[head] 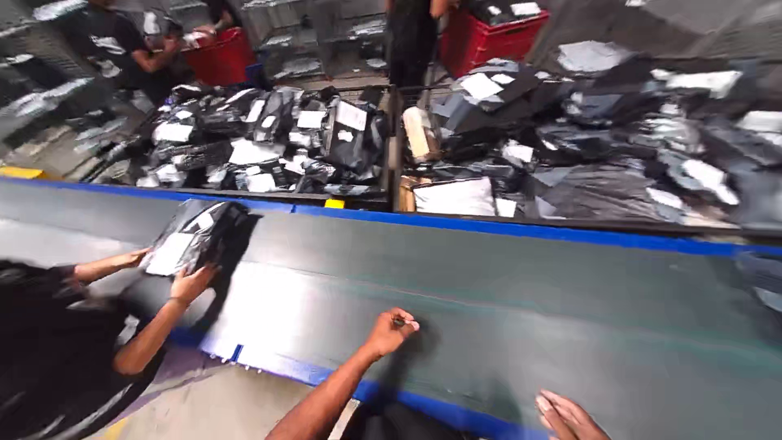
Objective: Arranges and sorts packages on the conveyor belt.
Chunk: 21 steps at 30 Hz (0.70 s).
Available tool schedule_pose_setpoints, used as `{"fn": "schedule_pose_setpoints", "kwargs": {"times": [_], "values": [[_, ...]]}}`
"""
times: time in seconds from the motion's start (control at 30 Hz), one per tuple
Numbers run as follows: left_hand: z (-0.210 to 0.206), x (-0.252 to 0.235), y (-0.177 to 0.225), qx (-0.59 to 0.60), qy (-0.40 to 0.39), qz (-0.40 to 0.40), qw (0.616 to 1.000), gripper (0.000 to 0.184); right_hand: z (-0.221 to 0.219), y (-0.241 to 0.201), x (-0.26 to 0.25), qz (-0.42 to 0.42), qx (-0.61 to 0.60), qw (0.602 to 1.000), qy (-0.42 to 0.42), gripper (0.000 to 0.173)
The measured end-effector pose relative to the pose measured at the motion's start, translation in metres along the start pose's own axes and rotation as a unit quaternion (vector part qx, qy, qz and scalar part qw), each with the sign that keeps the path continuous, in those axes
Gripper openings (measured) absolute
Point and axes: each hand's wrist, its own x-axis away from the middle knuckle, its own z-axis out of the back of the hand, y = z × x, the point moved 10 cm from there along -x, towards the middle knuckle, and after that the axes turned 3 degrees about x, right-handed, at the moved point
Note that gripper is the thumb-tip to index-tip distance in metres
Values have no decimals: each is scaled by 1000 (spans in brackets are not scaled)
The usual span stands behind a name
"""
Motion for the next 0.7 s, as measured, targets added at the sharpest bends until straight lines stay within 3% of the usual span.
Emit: {"fn": "schedule_pose_setpoints", "kwargs": {"times": [0.07,0.3,0.5,0.7], "values": [[1,12,-11,32,24,21,999,33,1,-11,-5,58,21,998,28,47],[-73,-13,-12,32,-80,37,996,27,25,1,10,37,10,997,63,49],[-170,-59,23,-31,-192,25,981,30,67,85,34,-17,-17,993,114,46],[-278,-115,54,-41,-216,18,975,33,144,144,31,-50,-32,988,142,47]]}}
